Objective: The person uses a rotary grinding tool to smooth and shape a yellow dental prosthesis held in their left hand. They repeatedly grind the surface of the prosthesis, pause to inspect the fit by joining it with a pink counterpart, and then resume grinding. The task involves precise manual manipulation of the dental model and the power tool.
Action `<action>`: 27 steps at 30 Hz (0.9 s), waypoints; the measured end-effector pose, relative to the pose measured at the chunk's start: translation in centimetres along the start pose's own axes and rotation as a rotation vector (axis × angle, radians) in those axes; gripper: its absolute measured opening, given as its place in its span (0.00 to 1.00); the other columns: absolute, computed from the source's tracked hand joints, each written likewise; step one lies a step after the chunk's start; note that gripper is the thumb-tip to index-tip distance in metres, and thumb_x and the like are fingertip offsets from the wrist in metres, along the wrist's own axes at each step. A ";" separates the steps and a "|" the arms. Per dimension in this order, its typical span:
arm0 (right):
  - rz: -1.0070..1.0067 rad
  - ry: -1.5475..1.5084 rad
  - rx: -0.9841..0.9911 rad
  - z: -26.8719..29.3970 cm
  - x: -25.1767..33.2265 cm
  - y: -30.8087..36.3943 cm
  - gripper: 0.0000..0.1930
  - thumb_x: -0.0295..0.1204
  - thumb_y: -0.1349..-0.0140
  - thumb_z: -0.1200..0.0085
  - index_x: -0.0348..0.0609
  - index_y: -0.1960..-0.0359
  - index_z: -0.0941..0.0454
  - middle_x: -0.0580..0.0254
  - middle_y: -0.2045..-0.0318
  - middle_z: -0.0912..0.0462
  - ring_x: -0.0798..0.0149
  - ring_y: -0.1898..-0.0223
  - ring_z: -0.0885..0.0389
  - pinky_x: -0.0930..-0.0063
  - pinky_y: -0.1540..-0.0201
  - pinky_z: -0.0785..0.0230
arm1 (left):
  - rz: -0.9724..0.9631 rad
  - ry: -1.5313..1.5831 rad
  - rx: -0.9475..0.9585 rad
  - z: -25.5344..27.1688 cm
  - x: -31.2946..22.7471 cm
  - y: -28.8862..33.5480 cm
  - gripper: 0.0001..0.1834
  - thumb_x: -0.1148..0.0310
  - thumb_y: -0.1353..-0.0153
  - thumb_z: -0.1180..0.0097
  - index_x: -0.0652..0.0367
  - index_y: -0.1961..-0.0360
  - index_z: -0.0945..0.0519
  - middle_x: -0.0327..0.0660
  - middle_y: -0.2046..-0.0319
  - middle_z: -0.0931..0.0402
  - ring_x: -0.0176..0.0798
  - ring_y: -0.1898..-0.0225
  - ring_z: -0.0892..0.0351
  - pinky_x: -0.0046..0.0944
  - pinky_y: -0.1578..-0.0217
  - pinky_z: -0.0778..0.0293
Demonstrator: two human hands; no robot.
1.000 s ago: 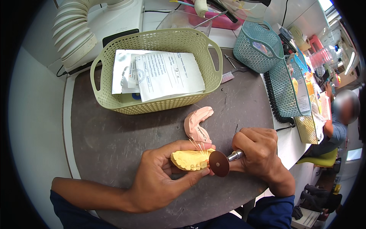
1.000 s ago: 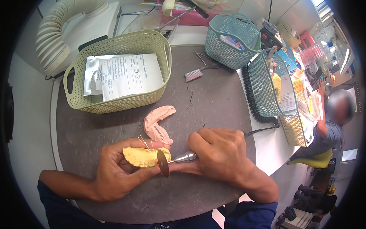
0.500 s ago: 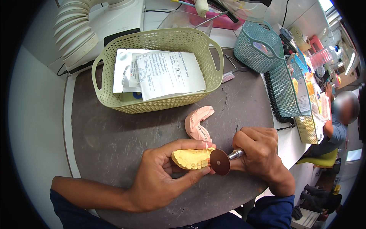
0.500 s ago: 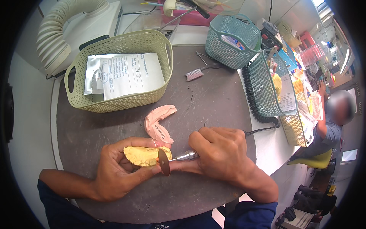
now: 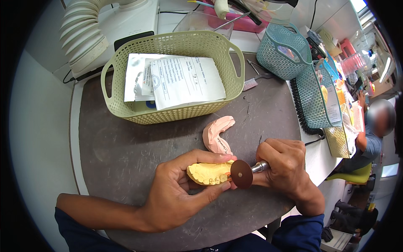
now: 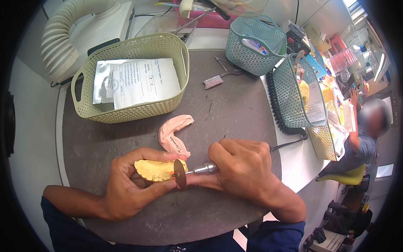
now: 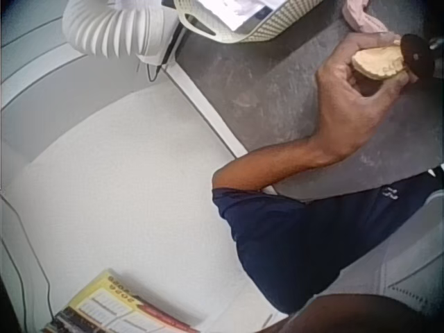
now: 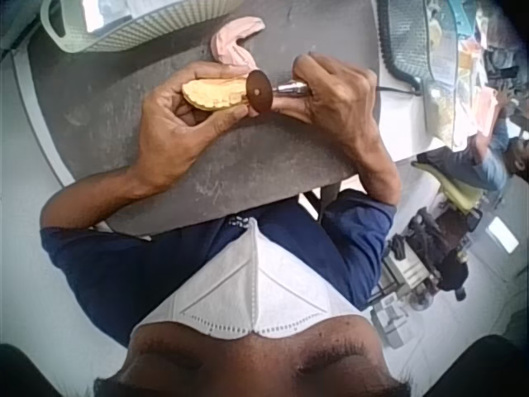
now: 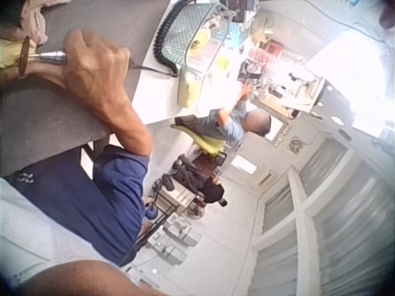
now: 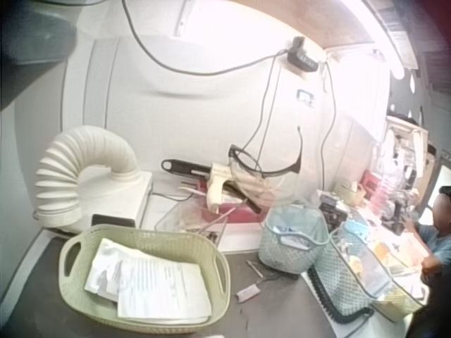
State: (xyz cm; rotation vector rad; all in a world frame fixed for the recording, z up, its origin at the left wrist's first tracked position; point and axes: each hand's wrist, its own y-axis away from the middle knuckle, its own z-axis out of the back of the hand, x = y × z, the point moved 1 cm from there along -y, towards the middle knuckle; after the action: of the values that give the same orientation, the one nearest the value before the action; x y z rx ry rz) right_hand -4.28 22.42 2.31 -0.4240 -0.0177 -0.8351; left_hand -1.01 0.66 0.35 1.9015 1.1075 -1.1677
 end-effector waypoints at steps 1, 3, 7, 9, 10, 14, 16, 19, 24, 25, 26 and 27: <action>0.002 0.000 0.003 0.0 0.0 0.0 0.33 0.58 0.61 0.26 0.48 0.88 0.36 0.69 0.90 0.36 0.68 0.90 0.30 0.73 0.87 0.39 | -0.005 -0.001 0.002 0.0 0.0 0.0 0.20 0.86 0.40 0.40 0.71 0.46 0.28 0.57 0.45 0.25 0.40 0.45 0.22 0.38 0.42 0.23; 0.006 -0.001 0.009 0.0 0.0 -0.1 0.33 0.58 0.61 0.26 0.48 0.88 0.36 0.69 0.90 0.36 0.68 0.90 0.30 0.73 0.87 0.39 | -0.014 -0.002 0.005 0.0 0.0 -0.1 0.20 0.86 0.40 0.41 0.71 0.46 0.28 0.58 0.45 0.25 0.40 0.45 0.22 0.38 0.42 0.24; 0.016 0.002 0.029 0.1 0.1 -0.1 0.33 0.58 0.61 0.27 0.48 0.87 0.36 0.69 0.89 0.35 0.68 0.90 0.30 0.73 0.86 0.38 | -0.017 -0.021 0.025 0.2 0.1 0.1 0.21 0.86 0.40 0.41 0.72 0.45 0.28 0.58 0.45 0.25 0.41 0.44 0.22 0.39 0.41 0.24; 0.033 -0.003 0.027 0.2 0.1 -0.1 0.32 0.58 0.60 0.27 0.48 0.87 0.35 0.69 0.89 0.35 0.68 0.90 0.30 0.73 0.86 0.38 | -0.016 -0.042 0.039 0.2 0.1 0.0 0.22 0.86 0.40 0.41 0.72 0.44 0.29 0.58 0.44 0.25 0.41 0.44 0.23 0.39 0.40 0.25; 0.030 -0.008 0.025 0.2 0.1 -0.2 0.32 0.58 0.60 0.27 0.48 0.87 0.35 0.69 0.89 0.34 0.67 0.90 0.29 0.73 0.86 0.38 | -0.008 -0.036 0.039 0.1 0.1 0.0 0.22 0.85 0.39 0.41 0.72 0.44 0.29 0.58 0.44 0.25 0.41 0.44 0.22 0.39 0.41 0.25; -0.012 -0.039 -0.004 0.6 0.0 -0.2 0.31 0.57 0.59 0.27 0.47 0.86 0.33 0.68 0.89 0.32 0.66 0.89 0.28 0.72 0.86 0.38 | 0.099 0.065 0.030 0.0 -0.7 -0.1 0.23 0.82 0.38 0.40 0.71 0.42 0.30 0.55 0.45 0.25 0.40 0.46 0.21 0.39 0.42 0.24; -0.044 -0.060 -0.022 0.8 -0.1 -0.2 0.31 0.56 0.59 0.27 0.47 0.86 0.33 0.67 0.89 0.31 0.65 0.89 0.28 0.71 0.86 0.38 | 0.167 0.133 0.034 -0.1 -1.1 -0.2 0.23 0.79 0.37 0.40 0.71 0.42 0.31 0.54 0.45 0.25 0.40 0.48 0.20 0.39 0.44 0.23; -0.076 -0.085 -0.037 1.0 -0.2 -0.1 0.30 0.56 0.58 0.27 0.46 0.86 0.33 0.66 0.89 0.31 0.64 0.89 0.27 0.70 0.87 0.39 | 0.218 0.177 0.056 0.0 -1.2 -0.4 0.24 0.76 0.36 0.40 0.69 0.41 0.31 0.53 0.45 0.25 0.40 0.50 0.19 0.39 0.45 0.22; -0.076 -0.098 -0.055 1.0 -0.1 0.1 0.30 0.55 0.58 0.27 0.46 0.86 0.33 0.65 0.90 0.31 0.63 0.89 0.27 0.69 0.87 0.39 | 0.236 0.149 0.075 0.2 -0.9 -0.3 0.25 0.73 0.36 0.40 0.68 0.40 0.31 0.54 0.45 0.24 0.41 0.51 0.18 0.38 0.48 0.21; -0.079 -0.103 -0.054 1.0 -0.1 0.1 0.30 0.56 0.57 0.27 0.46 0.85 0.33 0.65 0.89 0.31 0.63 0.89 0.27 0.69 0.86 0.39 | 0.242 0.149 0.074 0.2 -0.9 -0.2 0.25 0.73 0.35 0.40 0.68 0.40 0.31 0.54 0.45 0.24 0.42 0.51 0.18 0.38 0.49 0.21; -0.081 -0.107 -0.053 1.0 -0.1 0.1 0.30 0.56 0.57 0.27 0.46 0.85 0.33 0.65 0.89 0.30 0.63 0.89 0.26 0.69 0.86 0.39 | 0.249 0.149 0.073 0.3 -0.8 -0.2 0.25 0.72 0.35 0.40 0.68 0.40 0.31 0.54 0.45 0.25 0.42 0.51 0.18 0.39 0.49 0.20; -0.083 -0.112 -0.052 1.0 0.0 0.1 0.30 0.56 0.57 0.27 0.46 0.85 0.33 0.65 0.89 0.30 0.63 0.88 0.26 0.69 0.86 0.38 | 0.255 0.150 0.071 0.3 -0.9 -0.2 0.25 0.72 0.35 0.40 0.68 0.39 0.31 0.54 0.45 0.25 0.42 0.51 0.18 0.39 0.50 0.20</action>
State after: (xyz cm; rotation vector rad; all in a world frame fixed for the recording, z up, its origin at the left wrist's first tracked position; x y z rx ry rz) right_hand -4.09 22.89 3.19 -0.5214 -0.1180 -0.8946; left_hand -1.49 0.22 1.01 2.1416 0.8767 -0.9476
